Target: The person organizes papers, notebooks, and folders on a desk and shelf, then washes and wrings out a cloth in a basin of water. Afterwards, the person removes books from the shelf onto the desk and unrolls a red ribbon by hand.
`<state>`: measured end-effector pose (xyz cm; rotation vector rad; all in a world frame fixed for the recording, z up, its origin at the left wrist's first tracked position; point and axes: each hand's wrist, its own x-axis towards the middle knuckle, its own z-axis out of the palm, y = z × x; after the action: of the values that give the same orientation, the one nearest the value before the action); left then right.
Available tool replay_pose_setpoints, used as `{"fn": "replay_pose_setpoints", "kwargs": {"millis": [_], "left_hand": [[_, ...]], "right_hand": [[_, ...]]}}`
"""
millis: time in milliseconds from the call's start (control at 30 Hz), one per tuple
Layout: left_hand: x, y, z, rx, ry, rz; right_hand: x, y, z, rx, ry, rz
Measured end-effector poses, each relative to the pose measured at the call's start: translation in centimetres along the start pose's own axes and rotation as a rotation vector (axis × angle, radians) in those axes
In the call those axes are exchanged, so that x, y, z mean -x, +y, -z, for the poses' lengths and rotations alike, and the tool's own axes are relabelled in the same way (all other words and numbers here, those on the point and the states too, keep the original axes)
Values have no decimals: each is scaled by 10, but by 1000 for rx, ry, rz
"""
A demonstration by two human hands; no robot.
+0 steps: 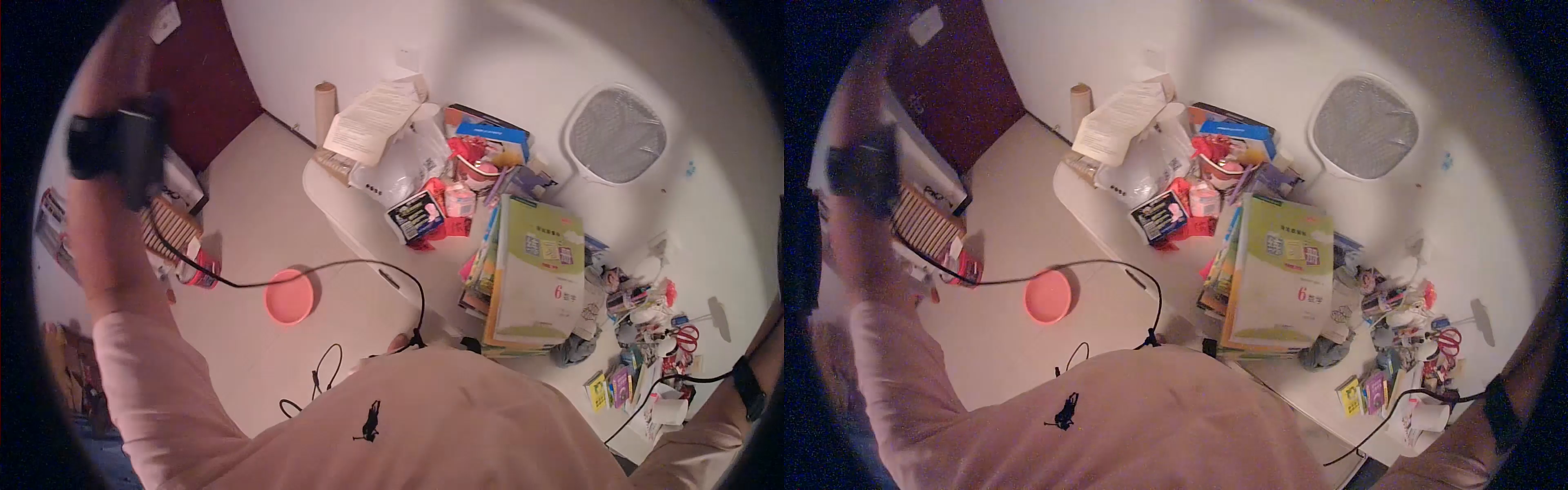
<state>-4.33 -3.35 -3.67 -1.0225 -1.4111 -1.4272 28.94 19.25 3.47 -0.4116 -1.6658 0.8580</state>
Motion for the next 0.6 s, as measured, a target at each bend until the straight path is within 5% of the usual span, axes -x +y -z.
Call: {"fn": "replay_pose_setpoints", "kwargs": {"millis": [33,67,133,167,400,500,600], "left_hand": [[8,-18,-6,-54,-88,114],[12,-34,-8,376,-81,531],[49,-162,-15,-13,-380,69],[75,-150,-27,-142,-449,54],[197,-231,-109,-429,-531,405],[236,-245,-139,-467,-535,306],[263,-248,-165,-445,-504,431]], "right_hand": [[-1,0,-2,-17,6,-11],[-2,0,-4,-27,9,-18],[-4,-1,-5,-45,16,-24],[-5,-2,-6,-48,19,-24],[-16,-11,-4,-33,53,-26],[-29,-15,1,51,75,-16],[-51,-17,16,129,112,-50]]}}
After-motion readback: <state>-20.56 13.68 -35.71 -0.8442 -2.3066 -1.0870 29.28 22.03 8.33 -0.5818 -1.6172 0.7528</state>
